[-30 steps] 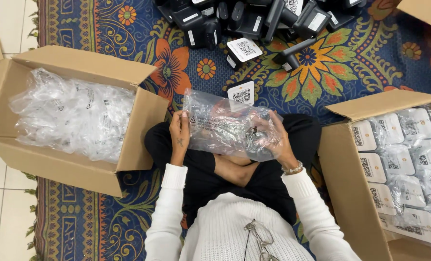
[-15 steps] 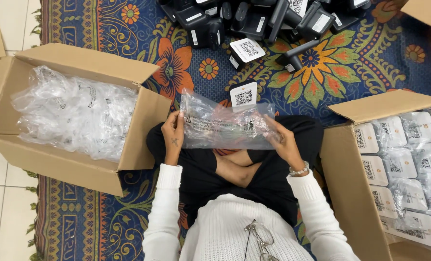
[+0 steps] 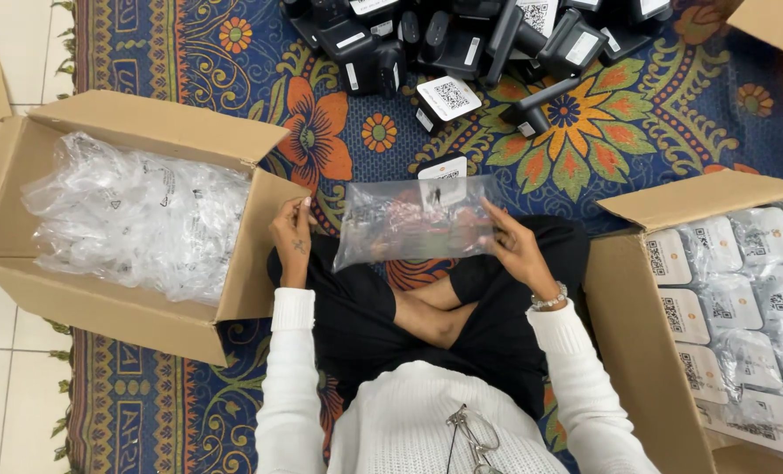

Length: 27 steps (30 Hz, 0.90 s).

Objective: The person packs QR-coded hardware components into plastic bags and cardboard boxes while sitting on the floor.

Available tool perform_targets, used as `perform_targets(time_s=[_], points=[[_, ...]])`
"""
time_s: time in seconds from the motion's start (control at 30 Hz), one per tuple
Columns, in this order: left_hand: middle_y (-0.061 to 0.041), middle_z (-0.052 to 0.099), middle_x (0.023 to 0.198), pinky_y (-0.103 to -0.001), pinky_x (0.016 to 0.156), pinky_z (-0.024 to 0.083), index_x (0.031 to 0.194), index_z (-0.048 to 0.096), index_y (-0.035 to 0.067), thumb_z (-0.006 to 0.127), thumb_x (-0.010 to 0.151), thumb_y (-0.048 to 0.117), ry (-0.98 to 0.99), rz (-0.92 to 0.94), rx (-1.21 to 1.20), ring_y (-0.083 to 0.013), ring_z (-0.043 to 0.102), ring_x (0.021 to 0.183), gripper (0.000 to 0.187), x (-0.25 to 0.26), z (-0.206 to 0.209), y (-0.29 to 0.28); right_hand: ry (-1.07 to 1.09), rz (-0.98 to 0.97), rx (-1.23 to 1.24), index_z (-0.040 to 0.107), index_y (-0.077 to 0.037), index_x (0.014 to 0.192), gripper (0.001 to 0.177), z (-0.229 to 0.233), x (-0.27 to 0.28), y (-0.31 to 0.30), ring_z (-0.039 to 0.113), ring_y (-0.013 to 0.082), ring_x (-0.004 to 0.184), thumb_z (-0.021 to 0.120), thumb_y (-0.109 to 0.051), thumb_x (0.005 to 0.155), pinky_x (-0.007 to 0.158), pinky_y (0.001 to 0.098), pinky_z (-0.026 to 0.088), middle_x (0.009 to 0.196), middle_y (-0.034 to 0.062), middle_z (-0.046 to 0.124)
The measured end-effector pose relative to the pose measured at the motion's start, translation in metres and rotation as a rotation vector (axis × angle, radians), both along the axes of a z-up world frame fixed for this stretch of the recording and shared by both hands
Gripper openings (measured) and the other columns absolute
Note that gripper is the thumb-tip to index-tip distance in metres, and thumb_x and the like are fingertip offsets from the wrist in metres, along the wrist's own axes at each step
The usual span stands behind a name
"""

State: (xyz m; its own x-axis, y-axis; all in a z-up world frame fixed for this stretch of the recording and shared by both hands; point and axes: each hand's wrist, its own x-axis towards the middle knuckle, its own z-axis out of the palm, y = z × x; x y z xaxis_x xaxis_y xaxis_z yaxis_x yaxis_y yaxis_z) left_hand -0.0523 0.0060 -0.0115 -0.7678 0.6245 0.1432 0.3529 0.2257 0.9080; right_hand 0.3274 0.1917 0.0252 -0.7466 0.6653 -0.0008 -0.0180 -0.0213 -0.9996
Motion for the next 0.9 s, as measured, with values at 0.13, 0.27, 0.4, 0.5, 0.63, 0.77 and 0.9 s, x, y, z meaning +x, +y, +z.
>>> perform_targets(time_s=[0.13,0.27,0.4,0.5,0.63,0.77,0.9], points=[[-0.007,0.067,0.075,-0.028,0.060,0.050,0.107,0.070,-0.002,0.064,0.105,0.022,-0.043,0.050,0.004,-0.0111,0.062,0.066,0.025,0.021,0.021,0.007,-0.072,-0.017,-0.041,0.041,-0.006,0.159,0.076,-0.002,-0.006,-0.005,0.057,0.0107,0.106,0.062,0.016,0.089,0.087,0.0251,0.051,0.149,0.0106,0.054],[-0.010,0.071,0.095,-0.031,0.070,0.053,0.115,0.067,0.001,0.072,0.096,0.023,0.100,-0.078,0.055,-0.0187,0.066,0.077,0.030,0.094,0.086,0.036,-0.138,-0.001,0.104,0.044,-0.007,0.156,0.072,0.012,-0.026,-0.016,0.061,0.0077,0.101,0.066,0.013,0.091,0.084,0.0232,0.053,0.135,0.0111,0.062],[-0.019,0.060,0.129,-0.049,0.098,0.046,0.113,0.064,0.000,0.080,0.086,0.030,0.383,-0.224,-0.040,-0.0355,0.057,0.120,0.043,0.166,0.132,0.066,-0.262,-0.011,0.221,0.047,-0.009,0.156,0.074,0.019,-0.043,-0.022,0.059,0.0090,0.091,0.069,0.013,0.088,0.078,0.0240,0.053,0.114,0.0129,0.067],[-0.021,0.053,0.141,-0.055,0.107,0.041,0.106,0.065,0.004,0.076,0.084,0.025,0.787,-0.231,-0.112,-0.0365,0.049,0.133,0.032,0.185,0.128,0.090,-0.392,-0.055,0.279,0.051,-0.010,0.153,0.076,0.011,-0.054,-0.023,0.057,0.0112,0.075,0.068,0.014,0.082,0.067,0.0256,0.051,0.103,0.0125,0.069],[-0.015,0.056,0.144,-0.051,0.105,0.043,0.106,0.067,0.009,0.073,0.084,0.020,0.959,-0.113,-0.396,-0.0317,0.052,0.132,0.026,0.176,0.108,0.110,-0.215,-0.094,0.431,0.056,-0.005,0.144,0.064,0.011,-0.070,-0.020,0.063,0.0108,0.090,0.070,0.014,0.084,0.074,0.0260,0.054,0.114,0.0130,0.070],[-0.011,0.060,0.136,-0.046,0.092,0.049,0.127,0.066,-0.001,0.072,0.084,0.024,0.808,-0.253,-0.571,-0.0303,0.055,0.118,0.050,0.158,0.093,0.115,-0.140,-0.115,0.549,0.061,-0.003,0.136,0.059,0.015,-0.089,-0.016,0.066,0.0131,0.093,0.072,0.012,0.079,0.076,0.0280,0.056,0.124,0.0151,0.071],[-0.011,0.060,0.138,-0.031,0.087,0.057,0.132,0.065,0.000,0.069,0.090,0.012,0.985,-0.167,-0.562,-0.0270,0.057,0.114,0.043,0.148,0.045,0.116,0.027,-0.172,0.345,0.065,-0.004,0.129,0.048,-0.026,-0.102,0.006,0.065,0.0129,0.093,0.071,0.011,0.084,0.073,0.0261,0.057,0.128,0.0149,0.068]])
